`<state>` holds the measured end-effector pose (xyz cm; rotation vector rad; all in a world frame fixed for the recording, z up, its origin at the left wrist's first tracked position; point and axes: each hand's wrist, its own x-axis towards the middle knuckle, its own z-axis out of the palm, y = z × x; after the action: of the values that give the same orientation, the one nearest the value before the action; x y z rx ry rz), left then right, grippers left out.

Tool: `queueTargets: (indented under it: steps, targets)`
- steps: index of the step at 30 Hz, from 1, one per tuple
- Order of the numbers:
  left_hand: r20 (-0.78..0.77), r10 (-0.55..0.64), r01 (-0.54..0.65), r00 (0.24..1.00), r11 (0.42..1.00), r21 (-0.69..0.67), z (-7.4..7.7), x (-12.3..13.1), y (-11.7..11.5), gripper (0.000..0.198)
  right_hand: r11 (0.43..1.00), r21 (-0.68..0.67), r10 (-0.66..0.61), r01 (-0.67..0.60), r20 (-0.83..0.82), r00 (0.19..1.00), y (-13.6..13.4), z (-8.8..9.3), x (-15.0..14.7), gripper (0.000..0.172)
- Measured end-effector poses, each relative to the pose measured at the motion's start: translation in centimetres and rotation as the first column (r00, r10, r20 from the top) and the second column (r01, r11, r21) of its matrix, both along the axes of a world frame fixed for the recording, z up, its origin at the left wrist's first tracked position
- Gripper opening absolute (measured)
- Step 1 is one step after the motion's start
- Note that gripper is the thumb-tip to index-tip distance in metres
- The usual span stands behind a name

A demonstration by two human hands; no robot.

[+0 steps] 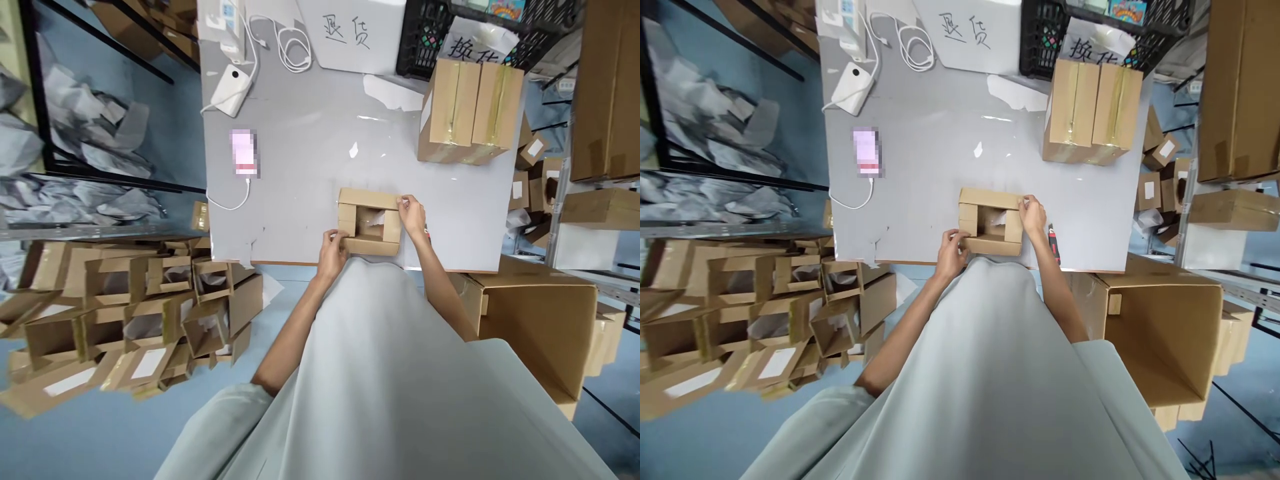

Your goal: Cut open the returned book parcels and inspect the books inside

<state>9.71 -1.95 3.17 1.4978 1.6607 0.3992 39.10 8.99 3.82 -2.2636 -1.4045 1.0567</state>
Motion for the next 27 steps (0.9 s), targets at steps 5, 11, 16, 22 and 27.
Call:
queueTargets:
  steps: [5,11,16,22,27]
  targets:
    - [-0.044,0.009,-0.007,0.999,0.999,0.052,0.5,0.8,-0.2,0.054,0.998,-0.015,0.061,-0.06,0.047,0.997,0.7,0.8,-0.5,0.047]
    - [-0.101,-0.055,0.072,0.993,0.982,0.174,2.4,2.0,1.2,0.049,0.931,0.106,0.328,-0.349,0.169,0.929,-3.1,4.7,-3.5,0.041]
    - [-0.23,-0.192,0.234,0.954,0.957,0.171,2.3,3.9,4.3,0.052,0.845,-0.179,0.53,-0.504,0.154,0.834,-5.5,5.7,-6.8,0.041]
    - [-0.252,-0.217,0.258,0.943,0.955,0.146,1.2,3.7,6.2,0.053,0.864,-0.24,0.488,-0.443,0.179,0.854,-6.7,7.1,-5.9,0.043]
    - [-0.147,-0.219,0.239,0.965,0.961,0.14,2.0,1.9,5.2,0.056,0.931,-0.158,0.359,-0.329,0.226,0.906,-9.6,8.4,-1.7,0.046]
